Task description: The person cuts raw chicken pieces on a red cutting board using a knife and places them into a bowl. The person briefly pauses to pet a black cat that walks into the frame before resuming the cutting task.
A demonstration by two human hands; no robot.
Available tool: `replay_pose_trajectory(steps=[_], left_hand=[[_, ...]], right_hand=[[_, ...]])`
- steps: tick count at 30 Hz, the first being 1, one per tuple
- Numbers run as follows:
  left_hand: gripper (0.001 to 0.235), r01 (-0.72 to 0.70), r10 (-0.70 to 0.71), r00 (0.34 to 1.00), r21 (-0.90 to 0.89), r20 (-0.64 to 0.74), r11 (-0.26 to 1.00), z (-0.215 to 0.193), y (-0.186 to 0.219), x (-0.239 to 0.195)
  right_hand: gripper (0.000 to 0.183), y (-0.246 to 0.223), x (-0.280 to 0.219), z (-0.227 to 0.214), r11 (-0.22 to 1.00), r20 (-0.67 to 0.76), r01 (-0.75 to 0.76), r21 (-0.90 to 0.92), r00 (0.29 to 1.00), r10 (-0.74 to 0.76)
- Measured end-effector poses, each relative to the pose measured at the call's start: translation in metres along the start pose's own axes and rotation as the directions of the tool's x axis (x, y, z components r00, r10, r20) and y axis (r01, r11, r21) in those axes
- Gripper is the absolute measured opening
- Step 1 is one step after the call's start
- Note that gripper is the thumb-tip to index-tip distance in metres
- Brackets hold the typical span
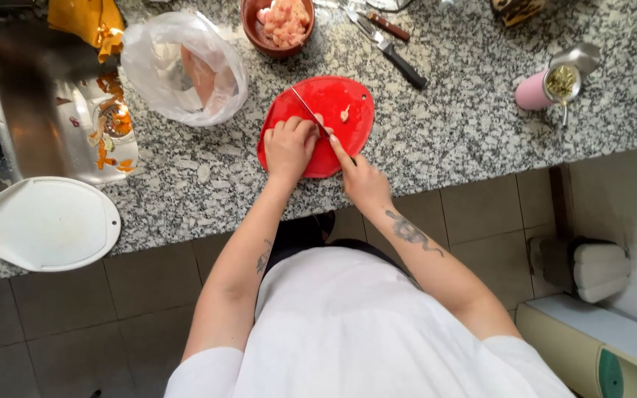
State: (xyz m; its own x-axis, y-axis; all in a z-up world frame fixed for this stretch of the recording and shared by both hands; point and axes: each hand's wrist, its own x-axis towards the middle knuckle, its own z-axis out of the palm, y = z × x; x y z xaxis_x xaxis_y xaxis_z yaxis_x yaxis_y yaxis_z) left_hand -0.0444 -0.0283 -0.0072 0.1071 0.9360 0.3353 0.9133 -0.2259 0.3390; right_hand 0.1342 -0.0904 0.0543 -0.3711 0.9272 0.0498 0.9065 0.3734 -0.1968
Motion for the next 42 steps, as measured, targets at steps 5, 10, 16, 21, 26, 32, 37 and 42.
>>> replay_pose_trajectory(steps=[5,10,16,21,26,32,37,42], left_hand=[[0.033,0.074,-0.071,0.997,-0.092,0.037,0.993,-0.02,0.013,-0.018],[0.023,0.069,-0.067,0.997,-0.093,0.026,0.993,-0.01,0.004,-0.013],[0.027,0.052,-0.052,0.999,-0.091,0.003,0.994,0.004,-0.001,-0.012],[0.03,0.057,-0.061,0.998,-0.104,-0.034,0.993,0.013,-0.001,-0.008],[0.029,0.073,-0.078,0.994,-0.06,-0.071,0.995,0.019,-0.001,-0.006],[0.026,0.066,-0.071,0.996,-0.097,-0.053,0.993,0.021,0.006,-0.006],[0.025,0.048,-0.053,0.996,-0.062,-0.069,0.997,0.01,0.002,0.002],[0.018,0.037,-0.033,0.999,-0.164,0.028,0.986,-0.006,-0.007,0.006]], right_hand=[[0.057,0.015,-0.001,-0.004,0.998,-0.02,-0.044,0.033,0.999,0.045],[0.053,-0.008,-0.005,-0.021,0.989,0.003,-0.009,0.146,1.0,0.008],[0.055,-0.013,-0.009,-0.014,0.996,0.042,0.01,0.087,0.999,-0.013],[0.059,-0.014,0.021,0.005,0.998,0.025,0.04,0.042,0.999,-0.041],[0.062,-0.013,-0.001,-0.012,0.999,0.036,0.036,0.016,0.999,-0.037],[0.061,-0.014,0.014,-0.008,0.999,0.035,0.022,0.046,0.999,-0.023],[0.06,-0.014,0.023,-0.006,0.997,0.016,0.011,0.082,1.0,-0.012],[0.055,0.011,0.003,-0.021,0.994,0.056,-0.075,0.084,0.996,0.07]])
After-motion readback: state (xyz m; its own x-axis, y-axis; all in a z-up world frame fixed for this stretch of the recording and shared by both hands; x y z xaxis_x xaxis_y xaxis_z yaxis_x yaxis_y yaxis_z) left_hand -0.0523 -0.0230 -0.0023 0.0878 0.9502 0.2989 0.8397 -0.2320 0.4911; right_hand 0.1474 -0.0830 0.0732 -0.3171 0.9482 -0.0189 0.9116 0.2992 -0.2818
